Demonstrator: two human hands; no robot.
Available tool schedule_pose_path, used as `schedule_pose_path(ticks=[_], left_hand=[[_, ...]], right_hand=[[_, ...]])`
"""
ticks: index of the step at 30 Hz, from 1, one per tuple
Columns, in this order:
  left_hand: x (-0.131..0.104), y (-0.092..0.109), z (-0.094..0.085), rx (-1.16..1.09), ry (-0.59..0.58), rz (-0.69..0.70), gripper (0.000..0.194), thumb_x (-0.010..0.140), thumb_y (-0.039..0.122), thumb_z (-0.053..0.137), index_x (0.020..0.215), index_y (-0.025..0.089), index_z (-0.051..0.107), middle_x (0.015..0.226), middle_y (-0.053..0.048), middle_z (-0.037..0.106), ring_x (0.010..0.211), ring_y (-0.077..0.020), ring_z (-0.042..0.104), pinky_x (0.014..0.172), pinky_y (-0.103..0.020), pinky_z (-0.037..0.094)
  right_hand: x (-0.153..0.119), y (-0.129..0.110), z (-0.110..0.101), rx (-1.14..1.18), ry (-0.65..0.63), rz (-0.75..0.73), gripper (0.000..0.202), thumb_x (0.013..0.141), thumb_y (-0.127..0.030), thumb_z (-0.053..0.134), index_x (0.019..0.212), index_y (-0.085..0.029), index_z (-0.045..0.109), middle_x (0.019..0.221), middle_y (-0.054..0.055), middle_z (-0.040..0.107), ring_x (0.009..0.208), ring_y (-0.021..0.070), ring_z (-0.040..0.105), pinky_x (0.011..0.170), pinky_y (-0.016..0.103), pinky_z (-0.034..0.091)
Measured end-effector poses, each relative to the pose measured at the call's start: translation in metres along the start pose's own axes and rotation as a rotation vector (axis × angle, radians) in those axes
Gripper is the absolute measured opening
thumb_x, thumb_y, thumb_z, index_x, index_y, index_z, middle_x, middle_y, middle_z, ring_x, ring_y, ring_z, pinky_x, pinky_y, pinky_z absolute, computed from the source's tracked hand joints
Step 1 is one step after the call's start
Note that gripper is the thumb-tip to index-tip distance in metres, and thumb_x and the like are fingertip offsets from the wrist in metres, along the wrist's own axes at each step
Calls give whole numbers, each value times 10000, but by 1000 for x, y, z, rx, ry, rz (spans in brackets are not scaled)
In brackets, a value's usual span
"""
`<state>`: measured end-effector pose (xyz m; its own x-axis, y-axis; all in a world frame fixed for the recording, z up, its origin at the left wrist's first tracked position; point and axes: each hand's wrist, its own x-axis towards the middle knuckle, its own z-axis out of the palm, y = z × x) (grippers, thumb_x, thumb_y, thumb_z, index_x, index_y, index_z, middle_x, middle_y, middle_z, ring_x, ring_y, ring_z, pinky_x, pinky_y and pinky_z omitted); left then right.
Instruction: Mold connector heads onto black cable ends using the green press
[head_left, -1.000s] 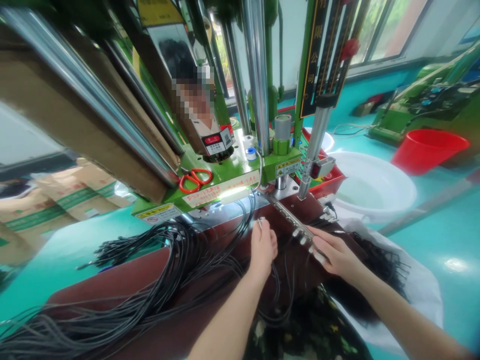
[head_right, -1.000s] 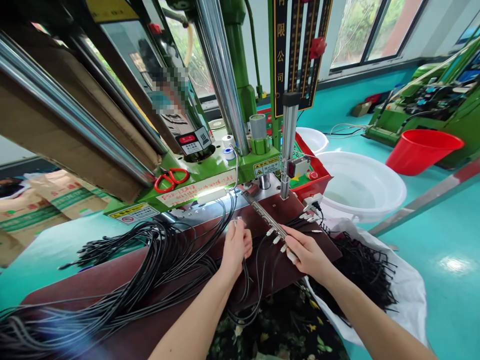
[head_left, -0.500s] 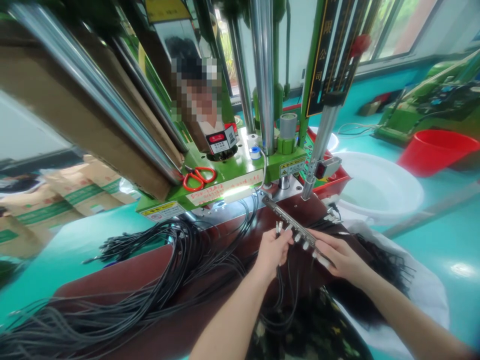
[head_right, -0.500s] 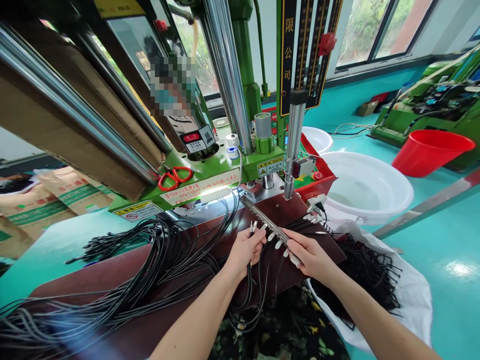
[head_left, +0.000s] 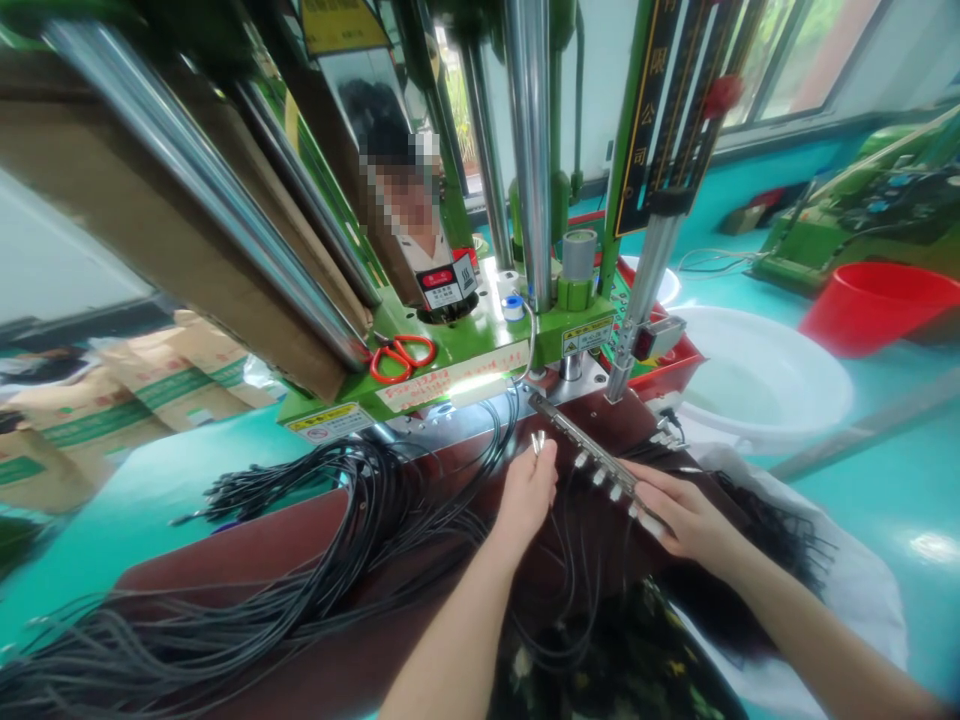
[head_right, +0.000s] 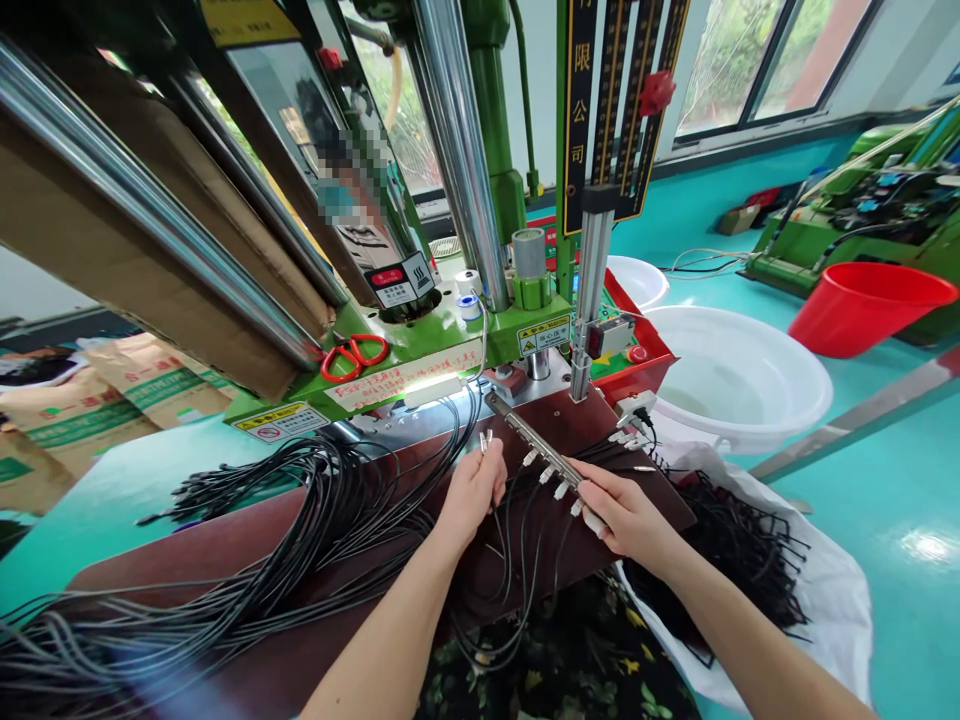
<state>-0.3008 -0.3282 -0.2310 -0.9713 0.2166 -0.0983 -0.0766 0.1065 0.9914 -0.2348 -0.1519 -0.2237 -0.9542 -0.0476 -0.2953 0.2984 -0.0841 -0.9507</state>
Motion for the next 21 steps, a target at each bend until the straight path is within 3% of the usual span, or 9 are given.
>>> schedule_pose_path(ticks=[3,6,12,21], left_hand=[[0,1,-3,-4,-121,-57,497,770,586,349,477,185,343,390,55,325,336,-55,324,353,-192,232],[-1,1,-2,-49,-201,-105,469,743,584,406,503,185,346,412,62,334,348,-50,311,364,-190,247],[-1,2,-3,-106,-241,-218,468,714,589,449,501,183,357,401,70,330,322,-38,281,332,-185,187],[1,1,-6,-137,-305,-215,475,737,547,450,453,186,330,359,74,291,301,-35,255,324,-184,172]], right_hand=[[-2,-3,-2,-20,-26,28,615,752,-513,553,1241,-148,474,516,-30,428,384,37,252,341,164,130],[-2,-4,-3,-35,-45,34,614,736,-522,566,1219,-149,498,529,-22,438,390,38,254,352,171,125],[-2,-6,-1,-38,-56,9,592,733,-518,567,1185,-137,528,536,-9,454,393,53,265,346,185,104],[1,-3,-5,-95,-106,37,610,741,-539,542,1216,-159,503,576,1,478,392,49,267,353,179,135]])
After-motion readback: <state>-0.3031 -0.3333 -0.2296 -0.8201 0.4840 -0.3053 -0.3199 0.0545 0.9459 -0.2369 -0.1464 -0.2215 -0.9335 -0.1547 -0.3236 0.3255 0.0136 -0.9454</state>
